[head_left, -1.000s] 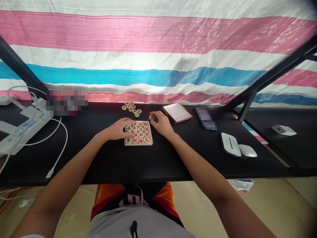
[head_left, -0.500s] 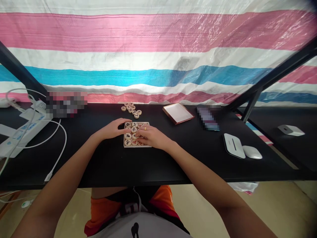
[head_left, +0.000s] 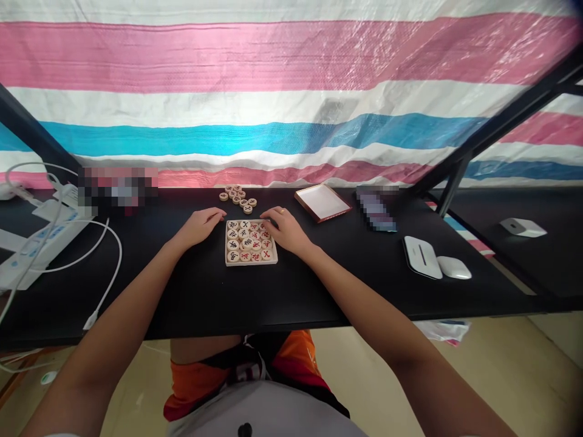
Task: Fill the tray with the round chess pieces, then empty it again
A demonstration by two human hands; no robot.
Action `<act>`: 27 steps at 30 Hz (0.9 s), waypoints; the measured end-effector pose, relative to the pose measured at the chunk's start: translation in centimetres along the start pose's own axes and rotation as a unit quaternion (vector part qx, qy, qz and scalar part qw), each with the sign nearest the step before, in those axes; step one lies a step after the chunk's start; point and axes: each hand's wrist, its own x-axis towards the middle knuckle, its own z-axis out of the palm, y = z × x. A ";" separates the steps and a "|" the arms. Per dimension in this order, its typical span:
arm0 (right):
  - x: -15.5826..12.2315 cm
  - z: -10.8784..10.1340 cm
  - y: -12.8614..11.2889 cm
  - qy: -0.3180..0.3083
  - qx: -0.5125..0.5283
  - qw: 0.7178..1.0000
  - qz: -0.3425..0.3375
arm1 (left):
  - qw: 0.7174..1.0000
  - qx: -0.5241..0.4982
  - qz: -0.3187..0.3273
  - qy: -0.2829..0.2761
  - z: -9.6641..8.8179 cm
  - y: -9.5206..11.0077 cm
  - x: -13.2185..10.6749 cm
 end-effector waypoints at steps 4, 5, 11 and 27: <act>0.1 0.1 0.8 -0.057 -0.018 0.998 0.032 | 0.999 0.044 0.019 -0.017 0.1 0.3 -0.1; 0.2 0.2 0.9 -0.062 -0.023 0.997 0.030 | 0.998 0.051 0.021 -0.018 0.1 0.4 -0.1; 0.2 0.2 0.8 -0.079 -0.047 0.996 0.019 | 0.998 0.064 0.023 -0.016 0.5 0.0 0.1; 0.3 -0.2 0.4 -0.096 -0.053 0.994 0.027 | 0.966 0.230 0.006 -0.117 0.2 0.2 4.7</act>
